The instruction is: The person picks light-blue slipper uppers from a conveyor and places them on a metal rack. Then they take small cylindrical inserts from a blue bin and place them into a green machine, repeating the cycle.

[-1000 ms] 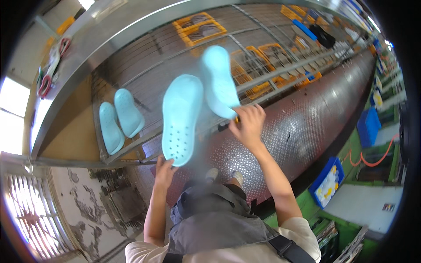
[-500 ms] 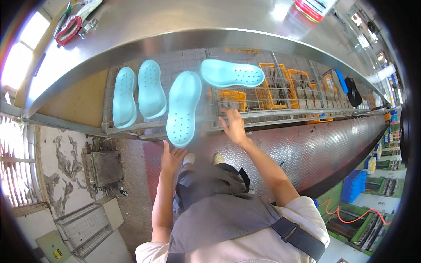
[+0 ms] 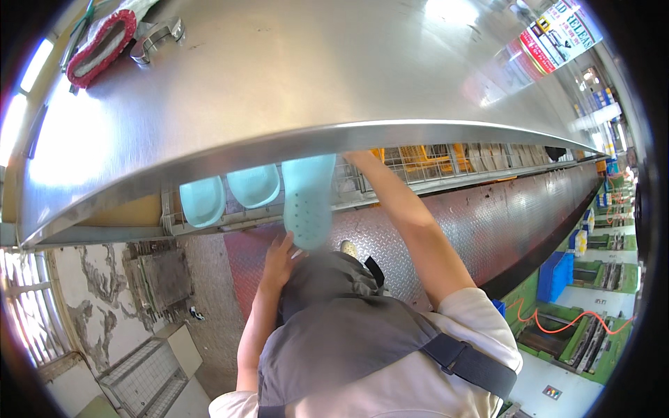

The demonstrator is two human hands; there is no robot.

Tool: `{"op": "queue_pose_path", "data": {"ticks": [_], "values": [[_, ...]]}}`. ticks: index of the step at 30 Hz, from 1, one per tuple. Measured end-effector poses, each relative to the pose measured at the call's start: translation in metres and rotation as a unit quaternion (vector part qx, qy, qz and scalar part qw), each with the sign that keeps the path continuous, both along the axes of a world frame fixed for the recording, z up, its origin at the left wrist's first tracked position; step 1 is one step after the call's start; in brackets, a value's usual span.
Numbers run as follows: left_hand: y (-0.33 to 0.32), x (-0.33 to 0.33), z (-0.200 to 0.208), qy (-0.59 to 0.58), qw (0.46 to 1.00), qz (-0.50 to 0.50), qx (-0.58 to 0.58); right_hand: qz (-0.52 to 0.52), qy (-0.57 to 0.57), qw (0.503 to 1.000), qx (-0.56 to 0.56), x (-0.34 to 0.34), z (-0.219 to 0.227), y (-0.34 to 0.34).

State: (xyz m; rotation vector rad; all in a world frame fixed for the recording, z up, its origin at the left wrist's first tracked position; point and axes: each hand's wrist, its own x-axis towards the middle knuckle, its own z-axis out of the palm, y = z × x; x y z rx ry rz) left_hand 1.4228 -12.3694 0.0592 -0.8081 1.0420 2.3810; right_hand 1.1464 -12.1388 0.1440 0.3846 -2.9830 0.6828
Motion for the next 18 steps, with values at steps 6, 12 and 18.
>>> {"op": "queue_pose_path", "data": {"ticks": [6, 12, 18], "values": [[-0.017, -0.004, -0.015, -0.018, 0.999, -0.031, -0.026, -0.056, 0.011, 0.998, 0.026, -0.011, -0.006, 0.061], [0.012, -0.011, -0.005, -0.038, 0.999, -0.038, 0.011, -0.154, 0.003, 0.986, 0.065, -0.006, 0.006, 0.155], [-0.007, -0.017, 0.015, -0.041, 0.997, -0.047, 0.051, -0.041, 0.06, 0.996, -0.054, 0.023, -0.033, 0.1]]}}
